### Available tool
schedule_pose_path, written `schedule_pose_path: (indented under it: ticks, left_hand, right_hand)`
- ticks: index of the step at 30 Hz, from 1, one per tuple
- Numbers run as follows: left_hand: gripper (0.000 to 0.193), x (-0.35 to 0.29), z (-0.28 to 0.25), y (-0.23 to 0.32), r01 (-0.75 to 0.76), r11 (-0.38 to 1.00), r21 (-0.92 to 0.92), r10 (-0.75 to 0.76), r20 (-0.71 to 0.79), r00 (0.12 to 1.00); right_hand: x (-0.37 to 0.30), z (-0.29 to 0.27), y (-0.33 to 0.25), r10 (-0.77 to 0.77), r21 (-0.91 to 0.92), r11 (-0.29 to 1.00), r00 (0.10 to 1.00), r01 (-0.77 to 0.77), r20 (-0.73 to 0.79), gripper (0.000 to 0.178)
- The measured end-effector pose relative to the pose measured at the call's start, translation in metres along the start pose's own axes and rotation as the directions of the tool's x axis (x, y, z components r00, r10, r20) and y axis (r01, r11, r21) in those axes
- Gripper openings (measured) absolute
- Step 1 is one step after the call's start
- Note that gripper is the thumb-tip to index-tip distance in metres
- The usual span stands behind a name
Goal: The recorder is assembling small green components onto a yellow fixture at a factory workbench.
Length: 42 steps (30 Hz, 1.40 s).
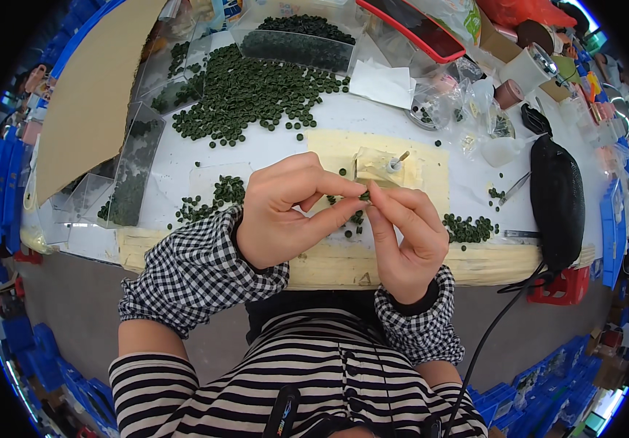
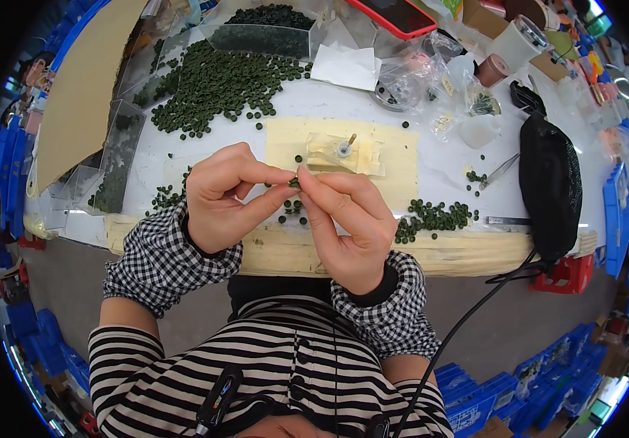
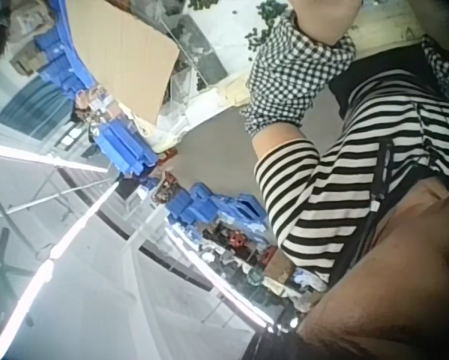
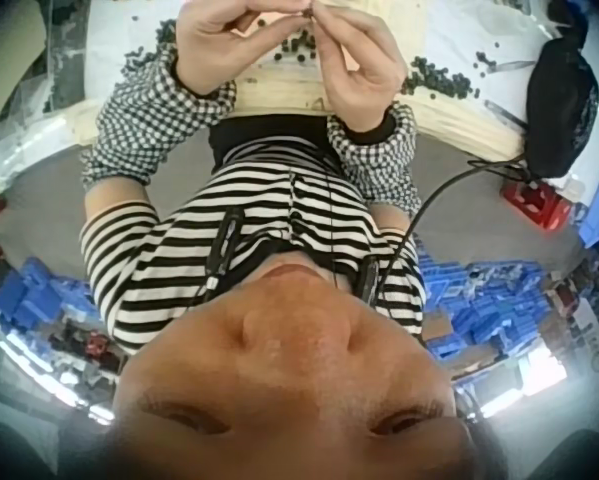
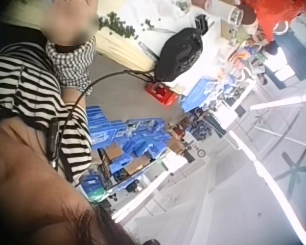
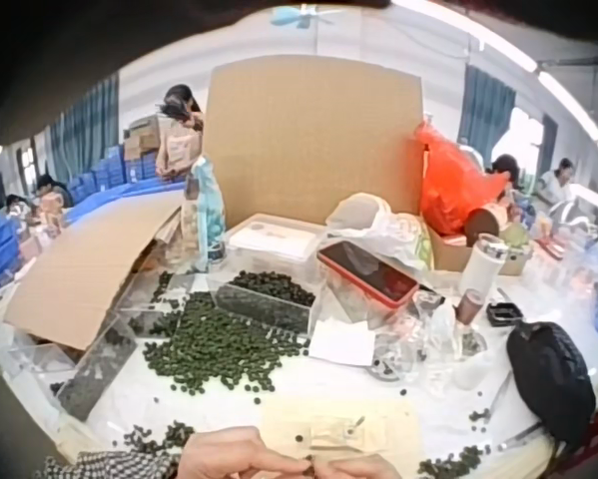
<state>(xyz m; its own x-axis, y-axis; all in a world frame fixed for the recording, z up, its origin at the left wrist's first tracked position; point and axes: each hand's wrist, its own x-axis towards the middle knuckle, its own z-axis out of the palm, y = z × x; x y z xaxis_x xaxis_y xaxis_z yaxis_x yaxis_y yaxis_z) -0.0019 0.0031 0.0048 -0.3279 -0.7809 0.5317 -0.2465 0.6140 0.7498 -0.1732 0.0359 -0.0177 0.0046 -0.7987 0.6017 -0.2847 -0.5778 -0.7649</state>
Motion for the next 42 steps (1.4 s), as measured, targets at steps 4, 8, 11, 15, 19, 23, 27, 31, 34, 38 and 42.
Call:
schedule_pose_path:
  ticks: [4,8,11,15,19,23,27,31,34,38,42]
  left_hand:
    - [0.024,0.0003,0.0009,0.0012,-0.025,0.999,0.028,0.025,-0.017,1.0]
    - [0.024,-0.0004,0.0004,0.001,-0.037,0.998,0.047,0.038,-0.02,0.999]
    - [0.025,-0.0007,-0.0001,0.0015,-0.029,0.998,0.056,0.03,-0.014,0.999]
    - [0.024,-0.0009,0.0009,0.0017,-0.028,0.999,0.047,0.029,-0.021,0.999]
    - [0.023,0.0,0.0007,0.0019,-0.019,0.999,0.038,0.02,-0.02,1.0]
    - [0.022,0.0003,0.001,0.0017,-0.012,1.0,0.028,0.013,-0.021,1.0]
    - [0.022,0.0007,0.0006,0.0013,-0.015,1.0,0.025,0.016,-0.015,1.0]
    - [0.021,0.0003,0.0008,0.0007,-0.015,1.0,0.026,0.016,-0.015,1.0]
    - [0.021,0.0002,0.0009,0.0001,-0.019,0.999,0.028,0.019,-0.016,1.0]
    - [0.021,0.0002,0.0009,0.0002,-0.013,1.0,0.02,0.013,-0.014,1.0]
    - [0.022,0.0006,0.0001,0.0005,-0.018,0.999,0.027,0.019,-0.007,1.0]
  right_hand:
    - [0.0006,-0.0001,-0.0007,0.0,0.004,1.0,1.0,-0.001,0.011,0.034]
    - [0.0006,-0.0005,-0.0005,-0.002,0.01,1.0,1.0,0.001,0.023,0.034]
    - [0.0005,-0.0005,-0.0001,-0.002,0.012,1.0,1.0,0.002,0.024,0.034]
    - [0.0003,-0.0011,-0.0006,0.001,0.014,1.0,1.0,-0.001,0.025,0.034]
    - [0.0004,-0.0003,-0.0006,-0.011,-0.001,1.0,1.0,0.011,0.007,0.033]
    - [0.0005,-0.0007,0.0,-0.016,-0.011,1.0,1.0,0.016,0.006,0.033]
    - [0.0002,-0.0006,0.0,-0.009,-0.008,1.0,1.0,0.009,-0.001,0.032]
    - [0.0,-0.0004,-0.0002,0.0,-0.007,1.0,1.0,0.0,0.001,0.032]
    - [0.0007,-0.0001,-0.0003,-0.002,-0.008,1.0,1.0,0.002,0.001,0.032]
    - [0.0009,0.0,-0.0004,-0.006,-0.009,1.0,1.0,0.006,0.0,0.032]
    - [0.0,0.0003,0.0006,0.004,0.0,1.0,1.0,-0.004,-0.003,0.032]
